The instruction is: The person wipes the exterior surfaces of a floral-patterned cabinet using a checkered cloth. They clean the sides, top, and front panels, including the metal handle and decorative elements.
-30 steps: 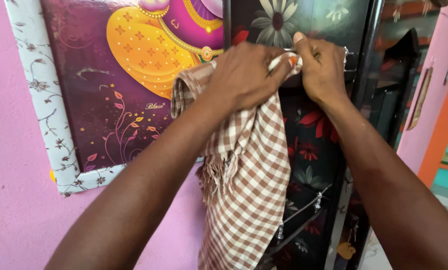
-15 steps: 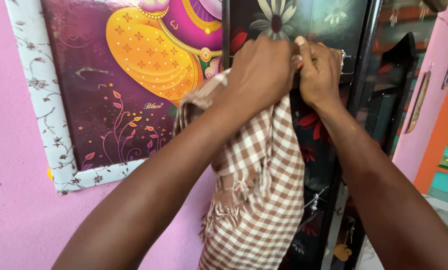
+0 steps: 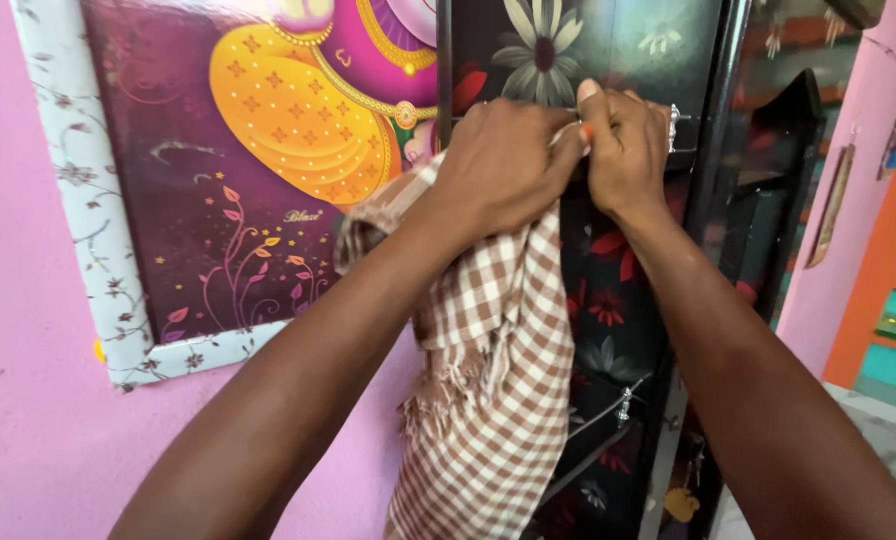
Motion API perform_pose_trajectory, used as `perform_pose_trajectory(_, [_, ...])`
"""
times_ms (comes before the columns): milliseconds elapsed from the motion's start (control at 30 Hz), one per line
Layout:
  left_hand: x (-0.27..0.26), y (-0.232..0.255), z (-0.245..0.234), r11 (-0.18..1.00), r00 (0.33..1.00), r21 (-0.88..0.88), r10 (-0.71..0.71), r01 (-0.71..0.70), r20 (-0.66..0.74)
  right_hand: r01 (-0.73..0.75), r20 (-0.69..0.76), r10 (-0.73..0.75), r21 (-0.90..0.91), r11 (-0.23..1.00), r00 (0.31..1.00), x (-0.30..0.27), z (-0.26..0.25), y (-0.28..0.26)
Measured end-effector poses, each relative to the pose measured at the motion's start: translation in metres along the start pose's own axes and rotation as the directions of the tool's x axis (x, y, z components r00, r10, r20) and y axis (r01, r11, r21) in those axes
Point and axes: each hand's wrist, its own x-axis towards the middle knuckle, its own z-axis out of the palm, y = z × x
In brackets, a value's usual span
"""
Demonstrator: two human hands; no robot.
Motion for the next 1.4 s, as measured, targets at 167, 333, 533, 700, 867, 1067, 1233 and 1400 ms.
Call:
perform_pose_trajectory(167, [-0.002, -0.01, -0.003, 0.998, 0.997, -0.01, -0.065, 0.065, 0.033, 0.016, 0.002, -0.016, 0.045, 0.999, 1.0, -0.004, 0.0, 0.004])
perform_pose_trajectory(333, [-0.028, -0.014, -0.005, 0.997, 0.985, 0.006, -0.074, 0.076, -0.157, -0.008, 0.087, 0.001, 0.076, 0.997, 0.996, 0.0, -0.011, -0.01])
perform_pose_trajectory(533, [-0.068, -0.009, 0.018, 0.996, 0.828, -0.052, 0.026, -0.067, -0.561, -0.027, 0.072, 0.024, 0.051, 0.998, 0.997, -0.001, -0.009, -0.013])
perform_pose_trajectory(700, [-0.123, -0.023, 0.015, 0.994, 0.911, 0.0, 0.099, -0.109, -0.401, 0.021, 0.021, -0.022, 0.05, 0.999, 1.0, -0.004, -0.005, -0.01])
perform_pose_trajectory(867, [-0.131, -0.034, 0.016, 0.996, 0.935, -0.079, 0.009, -0.039, -0.353, 0.008, 0.029, -0.009, 0.024, 1.0, 1.0, -0.004, -0.006, -0.013])
perform_pose_trajectory(1067, [-0.036, -0.071, 0.008, 0.952, 0.775, -0.257, -0.287, 0.165, -0.563, 0.016, 0.028, -0.017, 0.05, 0.999, 0.999, -0.005, -0.008, -0.017])
perform_pose_trajectory(1233, [-0.03, -0.071, 0.017, 0.976, 0.827, -0.147, -0.215, 0.162, -0.52, 0.029, 0.005, -0.029, 0.035, 0.999, 1.0, -0.005, -0.009, -0.019])
perform_pose_trajectory(1400, [-0.035, -0.068, -0.019, 0.944, 0.924, -0.205, -0.305, 0.26, -0.231, -0.026, 0.011, 0.025, 0.076, 0.997, 1.0, -0.006, -0.007, -0.021])
